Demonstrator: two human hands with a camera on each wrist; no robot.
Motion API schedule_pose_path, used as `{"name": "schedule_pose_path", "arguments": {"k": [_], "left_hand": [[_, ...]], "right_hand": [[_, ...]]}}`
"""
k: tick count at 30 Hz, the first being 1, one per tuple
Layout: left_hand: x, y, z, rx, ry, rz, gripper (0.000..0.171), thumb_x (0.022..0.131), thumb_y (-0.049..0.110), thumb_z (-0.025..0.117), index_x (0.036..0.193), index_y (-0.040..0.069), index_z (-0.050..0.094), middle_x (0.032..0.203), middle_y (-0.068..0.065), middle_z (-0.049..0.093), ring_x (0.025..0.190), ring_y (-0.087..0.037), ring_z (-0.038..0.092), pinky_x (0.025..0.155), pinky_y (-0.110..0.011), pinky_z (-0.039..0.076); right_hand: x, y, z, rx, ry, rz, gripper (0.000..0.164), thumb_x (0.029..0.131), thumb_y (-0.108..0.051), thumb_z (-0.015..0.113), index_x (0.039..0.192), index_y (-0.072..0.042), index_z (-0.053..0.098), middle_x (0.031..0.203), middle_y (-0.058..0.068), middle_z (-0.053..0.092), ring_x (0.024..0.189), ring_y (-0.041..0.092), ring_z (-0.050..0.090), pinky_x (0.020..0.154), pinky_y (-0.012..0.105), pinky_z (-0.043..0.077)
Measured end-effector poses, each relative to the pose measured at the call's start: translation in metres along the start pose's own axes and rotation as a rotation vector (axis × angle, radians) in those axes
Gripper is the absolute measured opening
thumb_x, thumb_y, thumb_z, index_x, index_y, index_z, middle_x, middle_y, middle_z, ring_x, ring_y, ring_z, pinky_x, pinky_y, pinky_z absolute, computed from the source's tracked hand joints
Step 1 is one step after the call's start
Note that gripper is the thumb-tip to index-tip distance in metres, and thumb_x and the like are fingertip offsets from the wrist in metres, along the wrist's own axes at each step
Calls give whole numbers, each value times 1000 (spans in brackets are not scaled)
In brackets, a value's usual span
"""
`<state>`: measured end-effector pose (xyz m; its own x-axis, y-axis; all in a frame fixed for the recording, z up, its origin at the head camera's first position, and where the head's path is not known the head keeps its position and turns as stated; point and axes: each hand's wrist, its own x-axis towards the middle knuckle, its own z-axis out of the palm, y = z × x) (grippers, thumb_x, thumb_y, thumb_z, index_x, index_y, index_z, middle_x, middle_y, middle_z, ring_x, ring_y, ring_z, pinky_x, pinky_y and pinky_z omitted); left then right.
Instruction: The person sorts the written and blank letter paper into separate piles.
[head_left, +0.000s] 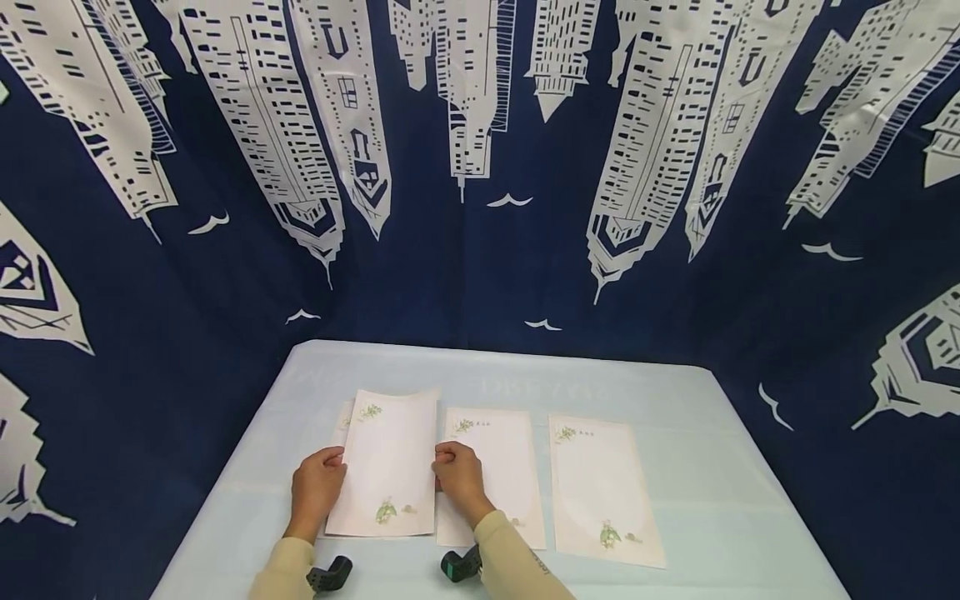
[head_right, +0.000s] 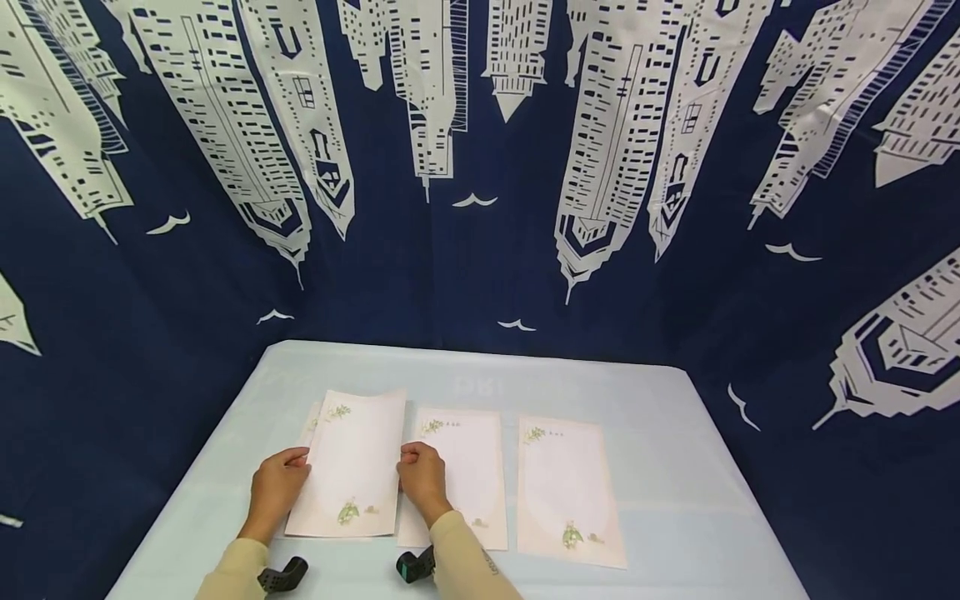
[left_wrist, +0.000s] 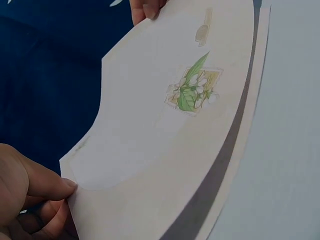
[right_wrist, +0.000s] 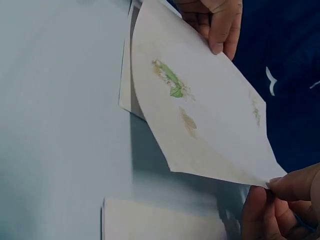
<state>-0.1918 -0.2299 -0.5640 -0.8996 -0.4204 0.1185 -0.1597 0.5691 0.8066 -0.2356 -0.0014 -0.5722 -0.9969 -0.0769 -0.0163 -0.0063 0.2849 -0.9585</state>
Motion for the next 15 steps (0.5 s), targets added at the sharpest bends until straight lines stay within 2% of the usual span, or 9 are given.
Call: {"name": "schedule_pose_path", "arguments": {"k": [8, 15], "left_hand": [[7, -16, -10, 43, -15, -6, 27, 88, -4, 63, 114, -13, 68, 93, -21, 71, 88, -36, 66, 72, -42, 54], [12, -21, -12, 69, 14, 6, 25, 87, -6, 63, 110, -14, 69, 90, -22, 70, 84, -35, 66, 72, -44, 53]], "right_hand": [[2, -3, 22, -47, 1, -1, 18, 85, 11, 66, 101, 4, 70, 76, 2, 62, 53, 8, 58, 50, 25, 53], [2, -5, 27, -99, -9, -23, 20, 83, 12, 62, 102, 6, 69, 78, 7, 63, 54, 7, 57, 50, 23, 50]]}}
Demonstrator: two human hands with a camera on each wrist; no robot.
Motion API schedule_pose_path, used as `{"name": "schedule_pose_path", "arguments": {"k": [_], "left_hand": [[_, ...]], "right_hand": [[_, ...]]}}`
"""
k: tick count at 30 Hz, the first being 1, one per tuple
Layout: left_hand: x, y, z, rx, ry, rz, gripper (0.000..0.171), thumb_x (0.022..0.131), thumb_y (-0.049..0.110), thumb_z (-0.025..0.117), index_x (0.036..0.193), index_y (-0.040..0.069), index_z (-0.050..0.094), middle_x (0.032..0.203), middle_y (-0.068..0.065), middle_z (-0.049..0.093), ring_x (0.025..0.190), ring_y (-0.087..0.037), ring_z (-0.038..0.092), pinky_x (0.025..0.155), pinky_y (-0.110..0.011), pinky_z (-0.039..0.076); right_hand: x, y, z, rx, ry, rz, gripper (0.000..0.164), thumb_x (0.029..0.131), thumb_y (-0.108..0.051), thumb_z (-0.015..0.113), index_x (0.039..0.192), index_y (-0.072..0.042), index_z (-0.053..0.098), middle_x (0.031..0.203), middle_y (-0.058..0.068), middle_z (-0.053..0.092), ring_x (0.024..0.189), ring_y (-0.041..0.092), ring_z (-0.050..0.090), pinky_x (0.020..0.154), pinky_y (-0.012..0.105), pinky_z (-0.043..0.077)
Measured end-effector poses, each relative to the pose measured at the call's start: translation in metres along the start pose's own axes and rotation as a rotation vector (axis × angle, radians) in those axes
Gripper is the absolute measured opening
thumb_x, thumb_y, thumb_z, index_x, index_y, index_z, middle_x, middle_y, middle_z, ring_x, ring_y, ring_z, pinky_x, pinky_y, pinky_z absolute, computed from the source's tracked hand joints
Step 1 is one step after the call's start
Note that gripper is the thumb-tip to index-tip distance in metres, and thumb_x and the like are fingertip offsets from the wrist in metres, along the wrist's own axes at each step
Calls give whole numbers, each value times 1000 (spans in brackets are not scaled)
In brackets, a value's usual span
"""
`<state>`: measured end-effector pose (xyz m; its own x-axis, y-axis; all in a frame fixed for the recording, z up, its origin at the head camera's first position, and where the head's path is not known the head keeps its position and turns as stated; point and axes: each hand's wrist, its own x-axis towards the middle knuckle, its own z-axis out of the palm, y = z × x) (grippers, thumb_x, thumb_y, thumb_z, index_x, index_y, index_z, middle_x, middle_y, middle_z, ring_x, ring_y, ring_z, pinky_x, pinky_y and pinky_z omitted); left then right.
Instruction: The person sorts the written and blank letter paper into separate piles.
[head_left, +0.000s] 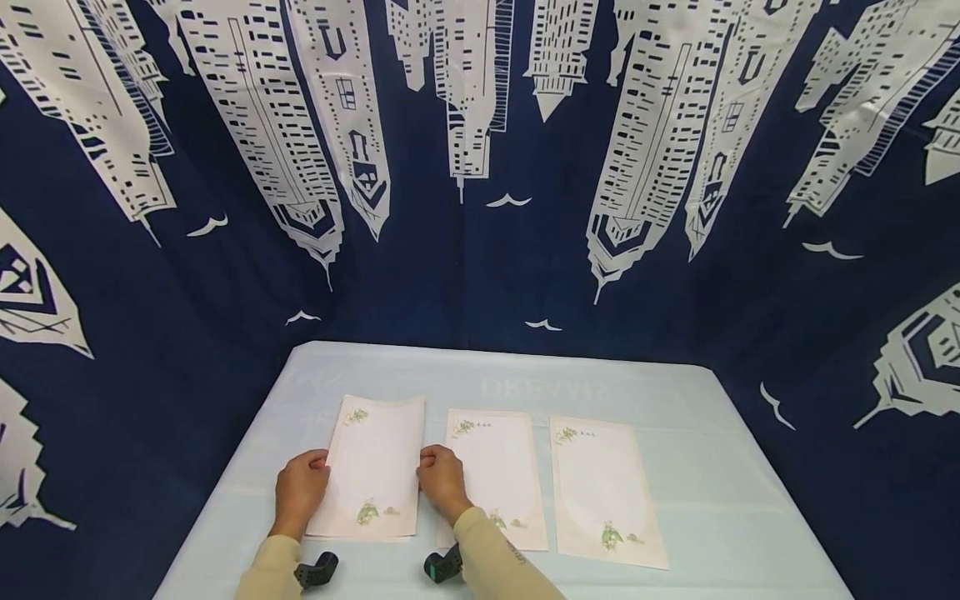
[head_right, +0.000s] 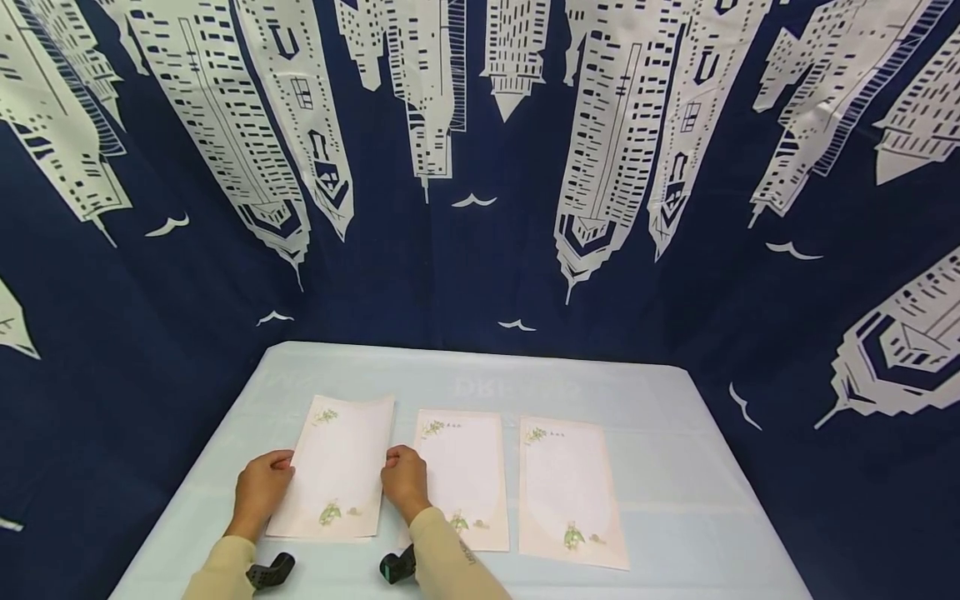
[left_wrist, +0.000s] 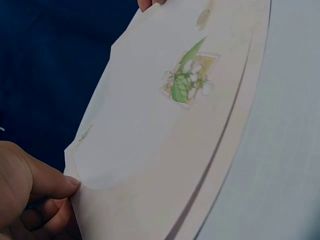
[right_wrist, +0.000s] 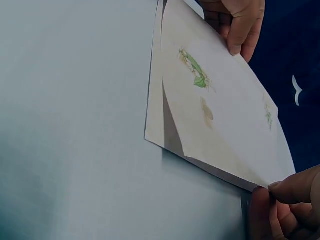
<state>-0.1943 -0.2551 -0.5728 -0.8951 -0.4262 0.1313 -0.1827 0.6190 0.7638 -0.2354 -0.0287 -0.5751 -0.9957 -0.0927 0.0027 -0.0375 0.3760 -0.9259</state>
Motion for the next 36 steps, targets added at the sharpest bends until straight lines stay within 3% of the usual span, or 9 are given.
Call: {"name": "schedule_pose_path", "arguments": {"k": [7, 15, 21, 28, 36], "left_hand": [[1, -3, 2, 44, 4, -10, 24, 88, -6, 63, 110, -14, 68, 85, -18, 67, 78, -32, 63, 67, -42, 50], [-1, -3, 2, 104, 58, 20, 26, 86, -6, 62, 109, -15, 68, 87, -22, 68, 84, -38, 64, 75, -54, 49], [-4, 2, 2, 100, 85, -20, 28, 85, -5, 62, 112, -15, 67, 91, -23, 66, 86, -40, 62, 77, -55, 47], [-8, 21, 12, 63, 64, -4, 29, 88, -1, 65, 115, -12, 67, 95, -24, 67, 89, -41, 63, 78, -55, 47], [-26, 47, 35, -9, -22, 59, 26, 91, 8, 69, 112, -6, 71, 94, -16, 70, 87, -36, 67, 77, -51, 50]], "right_hand": [[-1, -3, 0, -66, -27, -16, 22, 84, 10, 64, 105, 7, 68, 79, 2, 60, 58, 9, 60, 52, 24, 51], [-2, -7, -2, -143, -41, -8, 22, 83, 7, 67, 105, 7, 69, 77, 0, 60, 66, 9, 56, 57, 22, 50], [-3, -6, -8, -166, -42, -28, 24, 83, 4, 67, 106, 6, 70, 77, -4, 60, 65, 8, 55, 57, 22, 48], [1, 0, -36, -191, 1, -88, 22, 85, 0, 69, 107, 3, 72, 78, -4, 62, 64, 7, 54, 59, 24, 48], [0, 10, -72, -134, 70, -65, 20, 86, -3, 72, 105, 3, 73, 79, 0, 65, 66, 11, 57, 60, 28, 49]]}}
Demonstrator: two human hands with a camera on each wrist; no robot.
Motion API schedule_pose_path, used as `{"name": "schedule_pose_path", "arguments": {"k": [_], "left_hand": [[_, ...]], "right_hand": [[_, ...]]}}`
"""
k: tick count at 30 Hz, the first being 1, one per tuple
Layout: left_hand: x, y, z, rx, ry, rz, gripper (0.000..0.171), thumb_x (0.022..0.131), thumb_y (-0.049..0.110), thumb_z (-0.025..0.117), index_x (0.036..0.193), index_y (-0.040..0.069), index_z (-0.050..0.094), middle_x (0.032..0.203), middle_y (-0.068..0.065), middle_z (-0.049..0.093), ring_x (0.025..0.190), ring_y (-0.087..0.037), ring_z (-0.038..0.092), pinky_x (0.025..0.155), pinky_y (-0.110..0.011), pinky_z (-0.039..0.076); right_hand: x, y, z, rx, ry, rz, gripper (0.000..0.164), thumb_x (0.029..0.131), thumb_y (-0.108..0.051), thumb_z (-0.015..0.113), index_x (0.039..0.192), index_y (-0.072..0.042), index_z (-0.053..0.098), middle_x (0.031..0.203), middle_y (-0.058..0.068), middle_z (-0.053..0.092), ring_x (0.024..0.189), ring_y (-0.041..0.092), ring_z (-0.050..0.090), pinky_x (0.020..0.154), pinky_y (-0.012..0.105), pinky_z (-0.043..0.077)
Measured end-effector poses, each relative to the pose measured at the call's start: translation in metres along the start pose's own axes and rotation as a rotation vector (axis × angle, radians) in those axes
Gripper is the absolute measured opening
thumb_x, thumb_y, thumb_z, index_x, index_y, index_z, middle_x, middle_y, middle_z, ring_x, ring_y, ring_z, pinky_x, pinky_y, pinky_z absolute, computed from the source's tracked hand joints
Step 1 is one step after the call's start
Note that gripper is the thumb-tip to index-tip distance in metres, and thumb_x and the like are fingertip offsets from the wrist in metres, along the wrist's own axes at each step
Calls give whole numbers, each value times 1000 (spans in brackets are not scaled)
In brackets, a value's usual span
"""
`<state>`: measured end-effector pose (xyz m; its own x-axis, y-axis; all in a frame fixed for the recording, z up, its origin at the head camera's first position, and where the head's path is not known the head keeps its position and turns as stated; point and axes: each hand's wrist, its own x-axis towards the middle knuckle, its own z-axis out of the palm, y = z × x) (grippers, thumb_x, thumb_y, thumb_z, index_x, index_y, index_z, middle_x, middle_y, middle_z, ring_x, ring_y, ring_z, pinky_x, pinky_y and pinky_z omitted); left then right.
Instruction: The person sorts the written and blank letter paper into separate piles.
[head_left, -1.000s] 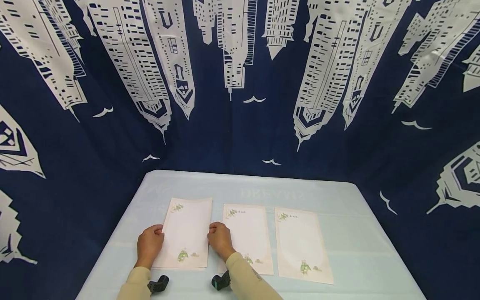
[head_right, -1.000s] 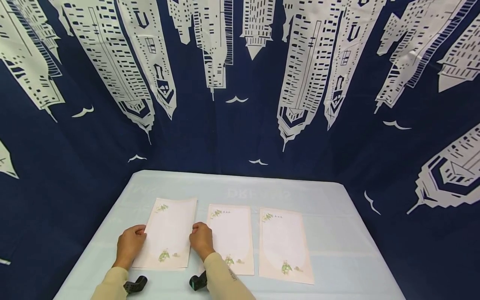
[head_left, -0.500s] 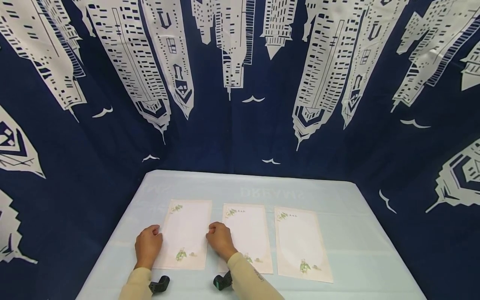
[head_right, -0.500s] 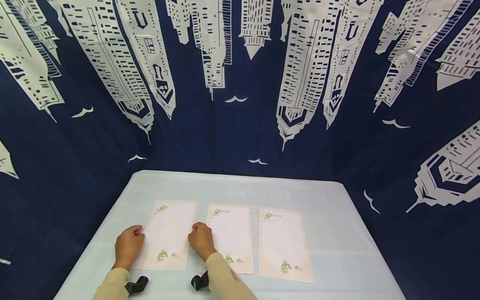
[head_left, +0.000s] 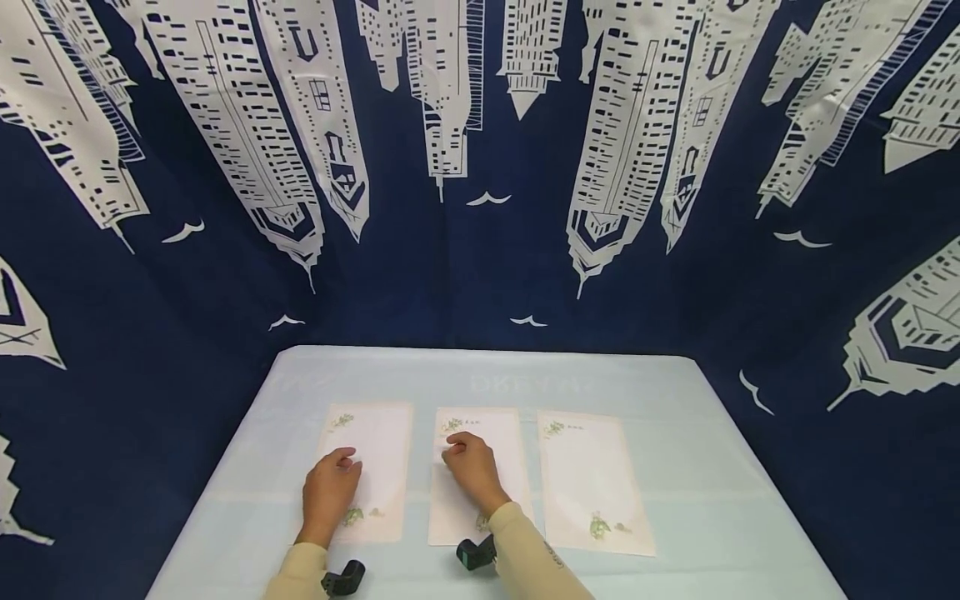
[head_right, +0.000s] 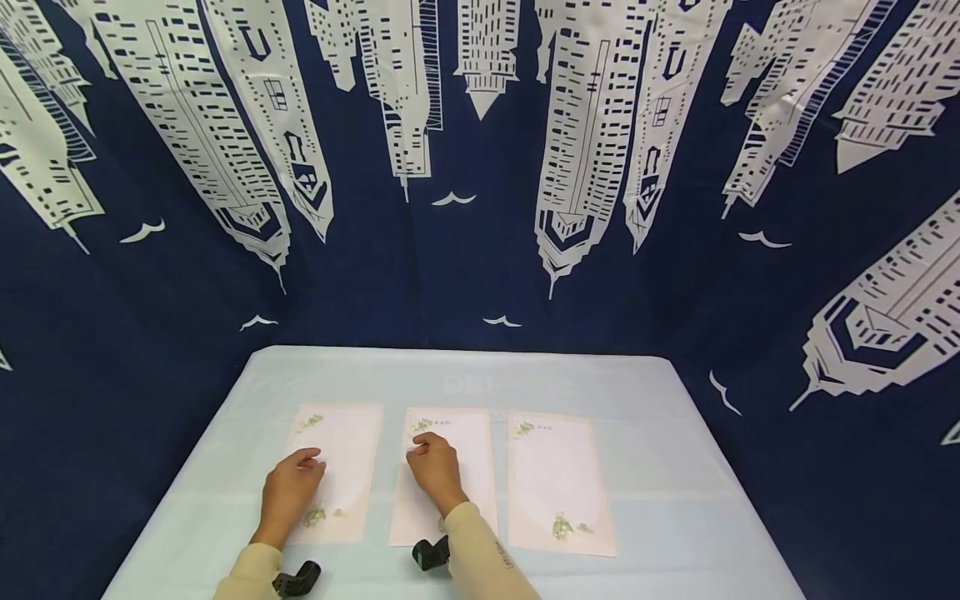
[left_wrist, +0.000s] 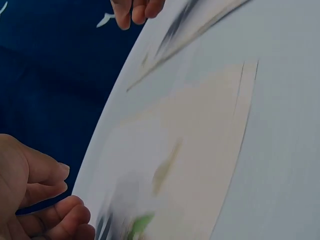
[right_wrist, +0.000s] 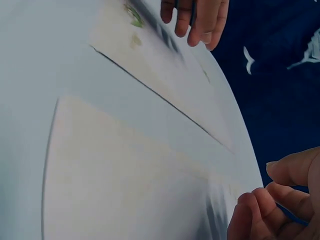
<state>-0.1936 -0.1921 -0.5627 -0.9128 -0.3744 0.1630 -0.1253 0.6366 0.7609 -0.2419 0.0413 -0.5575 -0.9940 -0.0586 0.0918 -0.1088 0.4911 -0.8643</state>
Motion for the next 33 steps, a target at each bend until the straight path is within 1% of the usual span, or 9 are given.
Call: {"name": "schedule_pose_path", "arguments": {"k": [3, 7, 10, 15, 19, 21, 26, 31, 33], "left_hand": [[-6, 11, 12, -25, -41, 27, 25, 91, 9, 70, 111, -5, 72, 91, -13, 70, 86, -33, 68, 75, -49, 52], [-14, 22, 25, -43, -104, 30, 26, 91, 11, 71, 111, -5, 72, 92, -10, 70, 83, -28, 68, 70, -44, 53], [-18, 31, 34, -62, -144, 21, 27, 91, 13, 71, 112, -4, 72, 94, -11, 71, 82, -27, 68, 69, -41, 54], [-23, 43, 53, -92, -175, 39, 30, 91, 14, 71, 115, -4, 71, 96, -12, 73, 86, -29, 70, 72, -43, 56], [-27, 53, 63, -82, -207, 56, 35, 91, 16, 71, 119, -5, 69, 102, -17, 73, 92, -33, 71, 75, -45, 57], [-30, 56, 65, -66, -223, 65, 37, 92, 16, 71, 121, -7, 67, 104, -20, 72, 94, -36, 70, 76, -47, 57], [-34, 61, 73, -46, -237, 88, 38, 91, 14, 72, 121, -8, 66, 104, -24, 72, 93, -39, 70, 75, -49, 57], [-36, 65, 81, -40, -239, 88, 37, 91, 15, 71, 122, -5, 67, 103, -22, 72, 93, -39, 70, 77, -49, 56], [-37, 68, 83, -34, -234, 106, 37, 90, 14, 72, 120, -5, 67, 102, -22, 72, 93, -39, 70, 78, -51, 56]], "right_hand": [[-2, 7, -16, 14, 19, 29, 21, 89, -6, 72, 107, 3, 72, 82, 0, 65, 67, 12, 59, 61, 30, 50], [-5, 19, -34, 1, 64, 49, 22, 90, -8, 71, 109, 3, 72, 84, 2, 66, 68, 13, 60, 61, 32, 51], [-9, 29, -49, -32, 99, 54, 24, 90, -8, 71, 110, 4, 71, 86, 3, 67, 69, 15, 61, 61, 33, 52], [-17, 46, -67, -102, 154, 75, 24, 90, -8, 71, 111, 4, 71, 90, 6, 69, 77, 21, 65, 67, 37, 54], [-22, 57, -71, -176, 207, 74, 23, 87, -6, 72, 109, 3, 71, 92, 9, 70, 84, 27, 68, 72, 41, 56], [-25, 60, -72, -211, 217, 70, 23, 86, -4, 73, 108, 3, 71, 92, 10, 71, 84, 28, 69, 72, 42, 56], [-31, 62, -73, -262, 217, 84, 26, 85, -4, 72, 109, 5, 70, 94, 11, 69, 85, 27, 68, 74, 42, 56], [-33, 63, -75, -278, 209, 116, 27, 86, -5, 71, 112, 5, 70, 95, 10, 69, 86, 25, 67, 75, 41, 57], [-34, 63, -75, -273, 205, 123, 27, 87, -6, 72, 112, 4, 70, 96, 11, 69, 87, 25, 67, 76, 41, 57]]}}
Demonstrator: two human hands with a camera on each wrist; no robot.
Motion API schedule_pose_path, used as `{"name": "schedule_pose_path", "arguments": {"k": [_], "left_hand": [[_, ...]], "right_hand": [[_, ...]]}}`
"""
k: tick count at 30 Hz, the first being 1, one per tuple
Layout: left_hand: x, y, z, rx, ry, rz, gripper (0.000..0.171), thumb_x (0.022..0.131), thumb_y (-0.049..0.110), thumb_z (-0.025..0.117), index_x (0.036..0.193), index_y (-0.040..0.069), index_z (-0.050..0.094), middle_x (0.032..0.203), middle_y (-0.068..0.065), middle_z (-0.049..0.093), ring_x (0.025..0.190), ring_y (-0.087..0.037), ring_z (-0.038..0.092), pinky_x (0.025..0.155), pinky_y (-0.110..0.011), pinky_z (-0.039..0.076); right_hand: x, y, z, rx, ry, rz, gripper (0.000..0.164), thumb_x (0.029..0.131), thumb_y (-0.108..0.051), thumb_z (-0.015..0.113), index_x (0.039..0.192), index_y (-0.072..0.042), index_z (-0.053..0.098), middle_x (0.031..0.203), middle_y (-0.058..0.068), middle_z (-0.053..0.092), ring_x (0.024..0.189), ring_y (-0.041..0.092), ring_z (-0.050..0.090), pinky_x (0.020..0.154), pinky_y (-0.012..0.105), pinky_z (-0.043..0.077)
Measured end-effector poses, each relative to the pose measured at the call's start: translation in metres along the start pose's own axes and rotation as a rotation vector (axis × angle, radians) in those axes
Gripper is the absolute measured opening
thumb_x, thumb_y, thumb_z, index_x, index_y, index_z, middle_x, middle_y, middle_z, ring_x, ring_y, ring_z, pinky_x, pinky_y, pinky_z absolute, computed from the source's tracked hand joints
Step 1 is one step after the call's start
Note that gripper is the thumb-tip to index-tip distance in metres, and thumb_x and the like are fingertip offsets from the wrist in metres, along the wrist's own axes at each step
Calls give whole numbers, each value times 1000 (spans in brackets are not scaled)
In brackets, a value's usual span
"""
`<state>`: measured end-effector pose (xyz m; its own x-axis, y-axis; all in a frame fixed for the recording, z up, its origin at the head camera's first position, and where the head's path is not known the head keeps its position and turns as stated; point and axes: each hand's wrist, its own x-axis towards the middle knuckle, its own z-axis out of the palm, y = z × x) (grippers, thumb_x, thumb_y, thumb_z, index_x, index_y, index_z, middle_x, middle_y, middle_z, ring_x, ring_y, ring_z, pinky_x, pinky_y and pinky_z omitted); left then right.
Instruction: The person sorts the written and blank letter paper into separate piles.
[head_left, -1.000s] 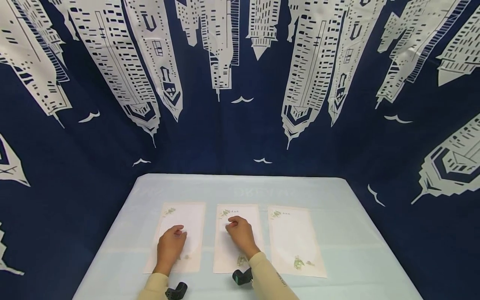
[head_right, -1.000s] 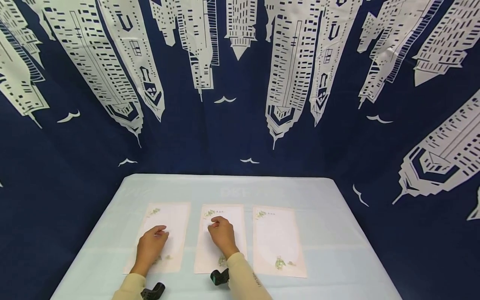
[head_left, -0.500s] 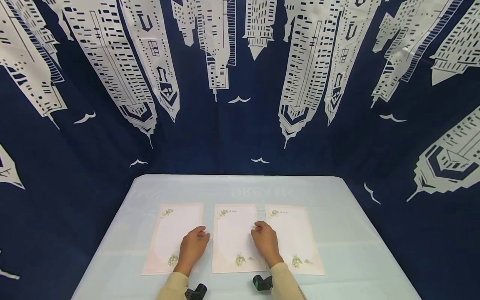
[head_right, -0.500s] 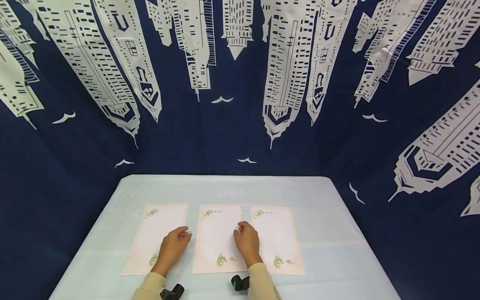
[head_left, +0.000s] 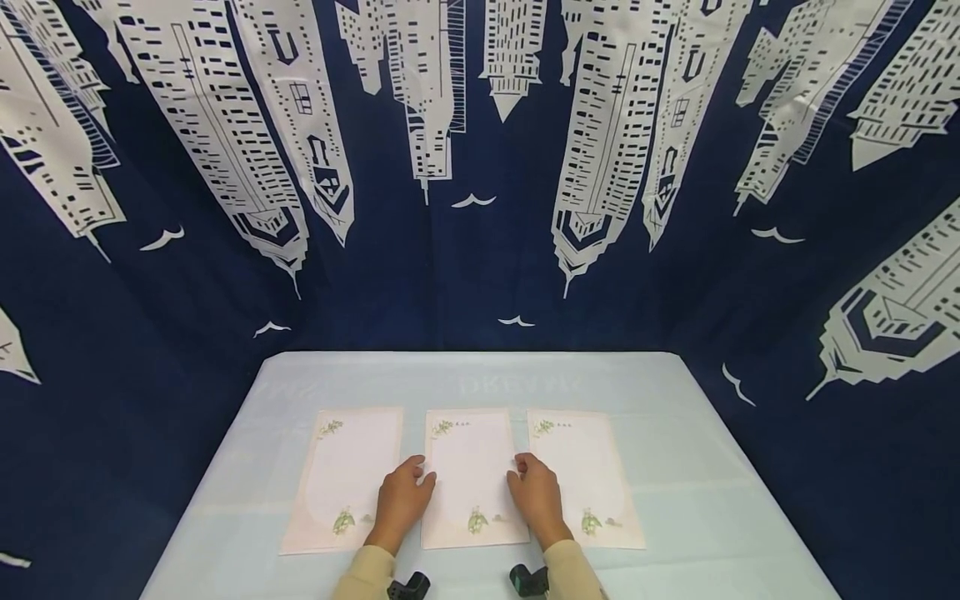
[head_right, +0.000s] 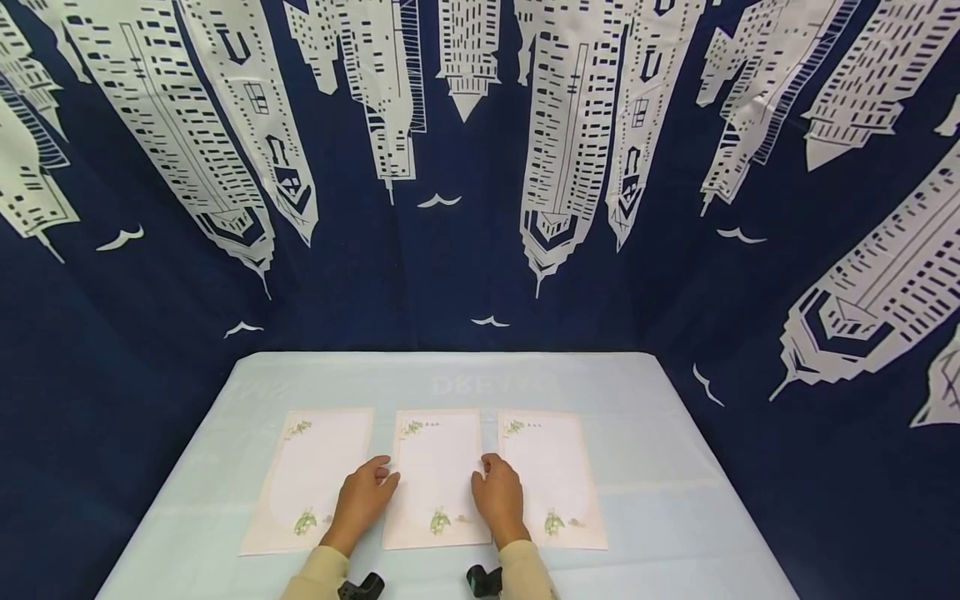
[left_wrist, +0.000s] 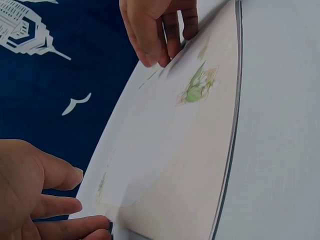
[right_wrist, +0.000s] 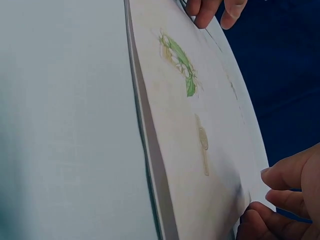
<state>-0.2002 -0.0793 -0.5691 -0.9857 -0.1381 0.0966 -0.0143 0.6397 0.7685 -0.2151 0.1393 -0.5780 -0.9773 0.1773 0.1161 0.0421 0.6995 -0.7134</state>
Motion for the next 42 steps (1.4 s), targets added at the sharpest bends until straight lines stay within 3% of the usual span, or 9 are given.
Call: {"name": "schedule_pose_path", "arguments": {"k": [11, 18, 23, 28, 32, 38, 42], "left_hand": [[-3, 4, 5, 47, 58, 69, 29, 88, 9, 73, 114, -4, 71, 101, -22, 73, 93, -40, 71, 79, -53, 56], [0, 5, 5, 9, 115, 103, 25, 84, -6, 72, 108, -4, 72, 97, -18, 73, 90, -34, 72, 74, -47, 58], [2, 2, 5, -74, 166, 85, 27, 78, -14, 69, 103, -4, 74, 88, -11, 69, 78, -25, 68, 68, -40, 57], [4, -3, 7, -130, 193, 49, 33, 75, -15, 65, 107, -7, 73, 89, -10, 69, 79, -24, 68, 68, -38, 56], [5, -4, 7, -169, 181, 37, 36, 76, -13, 66, 112, -11, 70, 93, -14, 73, 81, -27, 72, 71, -40, 57], [6, -2, 8, -223, 126, -11, 38, 77, -11, 66, 115, -12, 68, 98, -17, 73, 85, -29, 73, 74, -41, 59], [8, 3, 7, -234, 97, -7, 36, 78, -10, 65, 114, -13, 68, 97, -18, 73, 86, -31, 73, 73, -41, 59]], "right_hand": [[-4, -1, 1, 2, 11, -5, 27, 88, -7, 71, 112, 4, 70, 103, 17, 71, 92, 30, 71, 79, 43, 58], [-5, -4, -1, 5, 62, -31, 23, 87, -5, 71, 109, 2, 72, 98, 13, 72, 87, 27, 70, 76, 41, 58], [-2, 0, 0, 108, 89, -23, 21, 84, 2, 72, 106, 2, 72, 93, 9, 72, 85, 26, 71, 71, 38, 58], [0, 3, -1, 278, 43, 53, 28, 83, 2, 73, 110, 5, 71, 91, 8, 72, 85, 24, 70, 71, 34, 58], [1, 3, -5, 337, 17, 107, 27, 83, -1, 74, 109, 5, 72, 92, 8, 73, 85, 23, 68, 71, 31, 55], [3, 3, -13, 339, 32, 118, 22, 86, -1, 73, 107, 4, 74, 92, 8, 73, 88, 24, 68, 71, 28, 54], [5, 4, -21, 354, 39, 136, 21, 88, -2, 71, 109, 3, 74, 96, 9, 73, 92, 25, 68, 72, 26, 54]]}}
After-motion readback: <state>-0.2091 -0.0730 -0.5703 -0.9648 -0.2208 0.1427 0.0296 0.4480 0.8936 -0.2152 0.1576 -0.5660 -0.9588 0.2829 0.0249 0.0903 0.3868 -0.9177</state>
